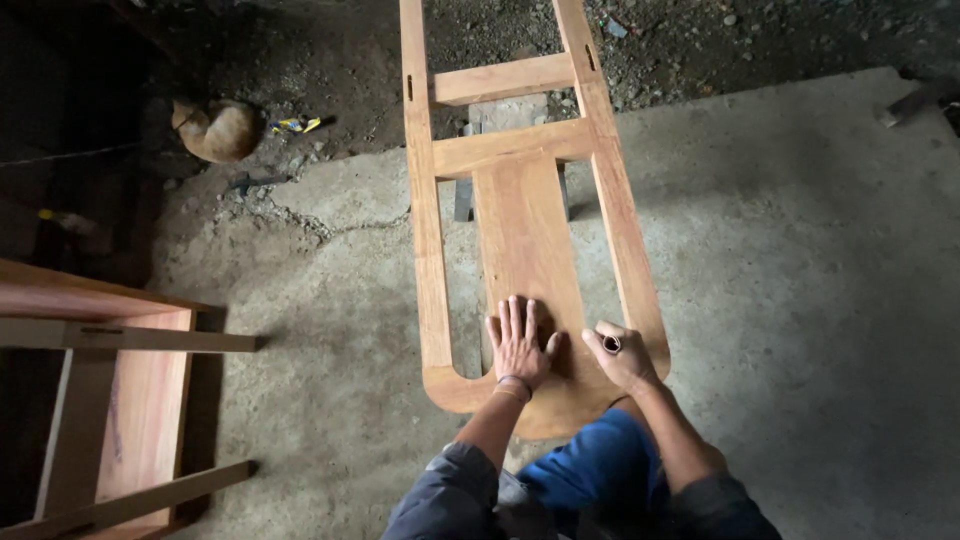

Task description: Sanding the edges of a wooden chair frame using a hand-held sanding block

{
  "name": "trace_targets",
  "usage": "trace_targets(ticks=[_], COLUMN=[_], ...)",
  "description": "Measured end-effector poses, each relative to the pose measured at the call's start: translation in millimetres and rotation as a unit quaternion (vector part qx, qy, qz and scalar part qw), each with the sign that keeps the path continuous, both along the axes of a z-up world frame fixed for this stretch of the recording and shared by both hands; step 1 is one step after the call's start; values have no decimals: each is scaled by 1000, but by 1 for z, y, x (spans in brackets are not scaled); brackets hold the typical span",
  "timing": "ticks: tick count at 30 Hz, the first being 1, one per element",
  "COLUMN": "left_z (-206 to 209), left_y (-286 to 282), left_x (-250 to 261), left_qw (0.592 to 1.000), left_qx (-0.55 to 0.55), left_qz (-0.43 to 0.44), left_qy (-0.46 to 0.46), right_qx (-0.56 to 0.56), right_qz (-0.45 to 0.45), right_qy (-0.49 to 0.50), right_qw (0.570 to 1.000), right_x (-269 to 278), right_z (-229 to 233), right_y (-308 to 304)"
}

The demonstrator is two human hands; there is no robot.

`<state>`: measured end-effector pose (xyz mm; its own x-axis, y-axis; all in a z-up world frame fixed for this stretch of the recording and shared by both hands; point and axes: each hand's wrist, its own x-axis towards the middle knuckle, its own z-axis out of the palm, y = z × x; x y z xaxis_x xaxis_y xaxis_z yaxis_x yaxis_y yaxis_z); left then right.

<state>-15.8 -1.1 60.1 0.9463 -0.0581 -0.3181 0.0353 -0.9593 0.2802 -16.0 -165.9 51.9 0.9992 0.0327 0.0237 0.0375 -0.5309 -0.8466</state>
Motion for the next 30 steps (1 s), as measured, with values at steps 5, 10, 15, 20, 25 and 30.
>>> trace_targets(ticks=[5, 10, 15, 20, 25, 30], left_z=[7, -1, 4, -7, -11, -15], left_y=[-1, 0, 1, 2, 4, 3], left_x=[0, 0, -4, 2, 0, -3], left_qw=[999, 1000, 1000, 1000, 999, 999], left_qx=[17, -5, -9, -12, -23, -4], left_qz=[2, 4, 14, 11, 18, 10], left_qy=[32, 7, 16, -21, -37, -38], right_qx=[-15, 8, -3, 56, 98, 127], right_qz=[21, -4, 85, 40, 52, 22], right_qy=[13, 5, 36, -6, -18, -7], right_qw=[1000, 1000, 996, 998, 994, 992], right_x=[-4, -8, -18, -11, -14, -11], right_z=[69, 25, 103, 99, 106, 77], right_y=[1, -15, 19, -5, -4, -11])
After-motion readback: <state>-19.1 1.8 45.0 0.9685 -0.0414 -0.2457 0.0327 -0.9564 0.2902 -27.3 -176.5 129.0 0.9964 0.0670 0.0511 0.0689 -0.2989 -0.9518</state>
